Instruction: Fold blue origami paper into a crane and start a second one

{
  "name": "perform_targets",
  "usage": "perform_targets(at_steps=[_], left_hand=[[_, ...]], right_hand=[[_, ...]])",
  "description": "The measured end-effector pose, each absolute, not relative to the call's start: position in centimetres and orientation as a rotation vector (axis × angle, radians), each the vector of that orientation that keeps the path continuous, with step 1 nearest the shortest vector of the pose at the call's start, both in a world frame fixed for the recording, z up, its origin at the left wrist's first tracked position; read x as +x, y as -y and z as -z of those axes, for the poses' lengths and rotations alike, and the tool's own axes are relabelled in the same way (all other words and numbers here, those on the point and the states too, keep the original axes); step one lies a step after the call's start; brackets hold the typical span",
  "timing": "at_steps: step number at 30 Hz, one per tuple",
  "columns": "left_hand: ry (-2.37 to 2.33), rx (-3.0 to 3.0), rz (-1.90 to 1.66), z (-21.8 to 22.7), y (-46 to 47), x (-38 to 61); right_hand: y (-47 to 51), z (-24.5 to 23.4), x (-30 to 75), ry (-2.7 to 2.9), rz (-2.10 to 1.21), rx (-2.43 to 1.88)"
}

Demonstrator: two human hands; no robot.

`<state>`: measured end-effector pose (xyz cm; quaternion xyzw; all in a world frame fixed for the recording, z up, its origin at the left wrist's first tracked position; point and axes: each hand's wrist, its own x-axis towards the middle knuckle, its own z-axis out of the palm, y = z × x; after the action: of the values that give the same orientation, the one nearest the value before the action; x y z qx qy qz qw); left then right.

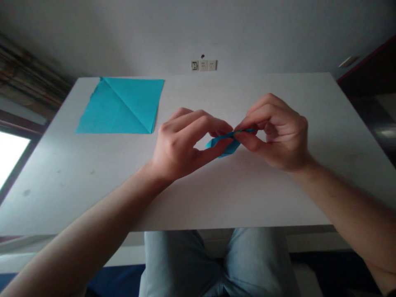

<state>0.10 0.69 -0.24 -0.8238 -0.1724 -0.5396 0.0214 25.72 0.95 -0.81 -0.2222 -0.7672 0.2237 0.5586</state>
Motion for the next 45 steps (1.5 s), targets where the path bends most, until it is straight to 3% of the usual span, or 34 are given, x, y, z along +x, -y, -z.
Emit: perform_targets(at_steps=[11, 19, 30, 38, 45], left_hand=[[0.59, -2.688, 1.778, 0.1, 0.4, 0.7], [0.876, -2.896, 1.585, 0.7, 0.3, -0.1], [1.139, -3.099, 1.733, -0.2, 1.3, 0.5], [0.73, -3.001, 1.928, 1.2, -0.5, 0.1], [0.886, -3.08, 1.789, 1.0, -0.5, -0.1]], right_hand=[[-0.9, 0.7, 25.5, 1.829, -0.524, -0.541], [-0.5, 0.4, 25.4, 1.872, -0.453, -0.55], [-0.7, 0.4, 25.0, 1.87, -0.359, -0.514], [-0.4, 0.4, 25.1, 1.726, -0.462, -0.571], [-1.1, 0.9, 24.8, 1.564, -0.397, -0.608]])
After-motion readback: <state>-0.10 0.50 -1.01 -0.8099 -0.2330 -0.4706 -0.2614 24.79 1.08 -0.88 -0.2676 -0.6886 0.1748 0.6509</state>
